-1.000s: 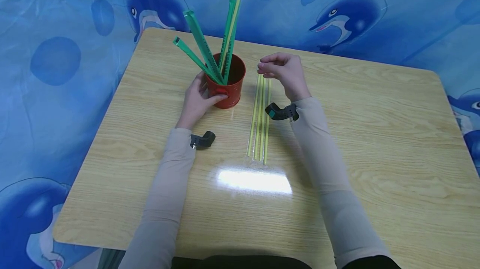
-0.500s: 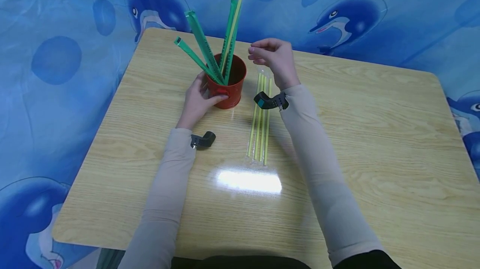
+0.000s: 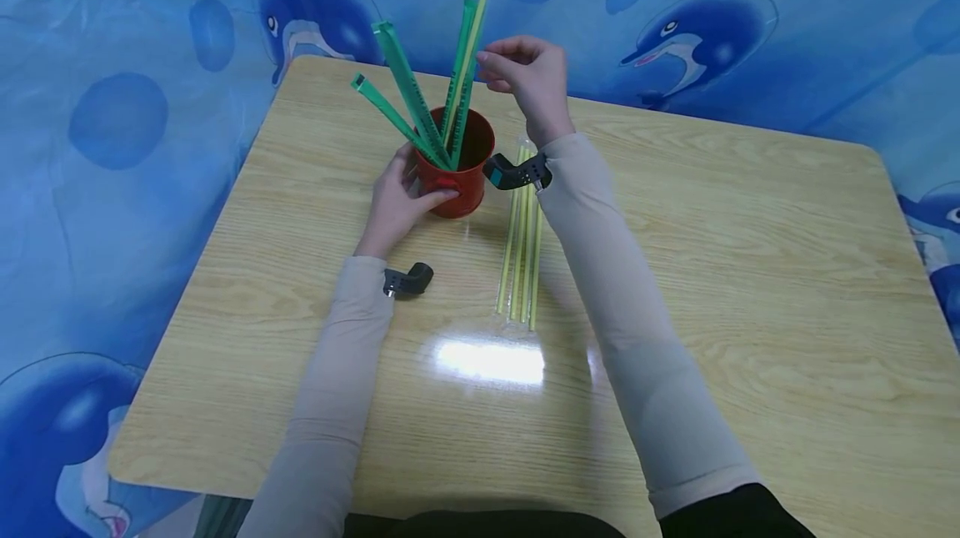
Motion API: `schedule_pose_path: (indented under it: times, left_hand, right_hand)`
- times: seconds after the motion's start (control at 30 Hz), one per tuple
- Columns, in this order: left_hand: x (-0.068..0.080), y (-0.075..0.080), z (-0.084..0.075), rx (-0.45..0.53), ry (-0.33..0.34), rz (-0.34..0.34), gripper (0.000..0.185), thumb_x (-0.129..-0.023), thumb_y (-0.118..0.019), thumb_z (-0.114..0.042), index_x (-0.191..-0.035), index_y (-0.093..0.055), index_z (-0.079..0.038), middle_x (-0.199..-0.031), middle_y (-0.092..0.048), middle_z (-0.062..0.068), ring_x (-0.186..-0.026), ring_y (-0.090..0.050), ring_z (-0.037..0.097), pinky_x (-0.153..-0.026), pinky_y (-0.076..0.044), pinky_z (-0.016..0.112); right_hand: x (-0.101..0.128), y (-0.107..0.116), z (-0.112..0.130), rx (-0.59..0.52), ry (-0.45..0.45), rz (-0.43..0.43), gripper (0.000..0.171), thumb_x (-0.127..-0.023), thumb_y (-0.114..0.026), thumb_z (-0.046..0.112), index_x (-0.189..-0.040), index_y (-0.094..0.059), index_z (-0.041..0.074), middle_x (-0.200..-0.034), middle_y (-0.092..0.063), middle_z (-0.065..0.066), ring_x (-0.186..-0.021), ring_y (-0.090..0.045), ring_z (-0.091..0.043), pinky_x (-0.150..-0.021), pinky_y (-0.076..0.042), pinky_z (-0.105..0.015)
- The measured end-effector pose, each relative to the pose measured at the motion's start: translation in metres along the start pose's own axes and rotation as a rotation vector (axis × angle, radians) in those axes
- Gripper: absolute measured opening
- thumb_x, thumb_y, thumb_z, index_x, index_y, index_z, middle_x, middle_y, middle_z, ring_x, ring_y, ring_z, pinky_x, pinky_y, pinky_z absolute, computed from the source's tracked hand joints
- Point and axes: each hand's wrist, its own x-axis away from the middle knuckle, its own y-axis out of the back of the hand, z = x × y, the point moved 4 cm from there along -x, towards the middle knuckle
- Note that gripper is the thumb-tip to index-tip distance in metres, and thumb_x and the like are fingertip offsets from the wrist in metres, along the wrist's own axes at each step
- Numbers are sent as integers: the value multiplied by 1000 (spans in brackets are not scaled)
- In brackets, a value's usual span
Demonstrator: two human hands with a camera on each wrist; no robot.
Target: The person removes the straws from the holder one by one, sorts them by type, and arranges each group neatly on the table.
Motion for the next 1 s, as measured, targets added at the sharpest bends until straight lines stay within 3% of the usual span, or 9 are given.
schedule_pose_path:
  times: [0.7,1.0]
  left_hand:
    - [0,2,1,-13,23,8,80,-76,-79,-8,-143,-36,-9,-143,-42,8,-132,-39,23,-107,-35,26]
    - [0,2,0,-23,23,7,80,-76,-79,-8,-143,-36,-9,-143,-41,9,-132,-39,23,-108,-34,25]
  right_hand:
    - [-10,-20,2,131,45,-75,13,-82,-74,12,-87,-68,2,-80,-63,-6,-73,-62,-20,-74,-56,-27]
    - [-12,-23,4,125,4,-89,11,-81,-74,10,-85,-69,2,-79,-63,-5,-72,-61,-18,-77,-56,-31]
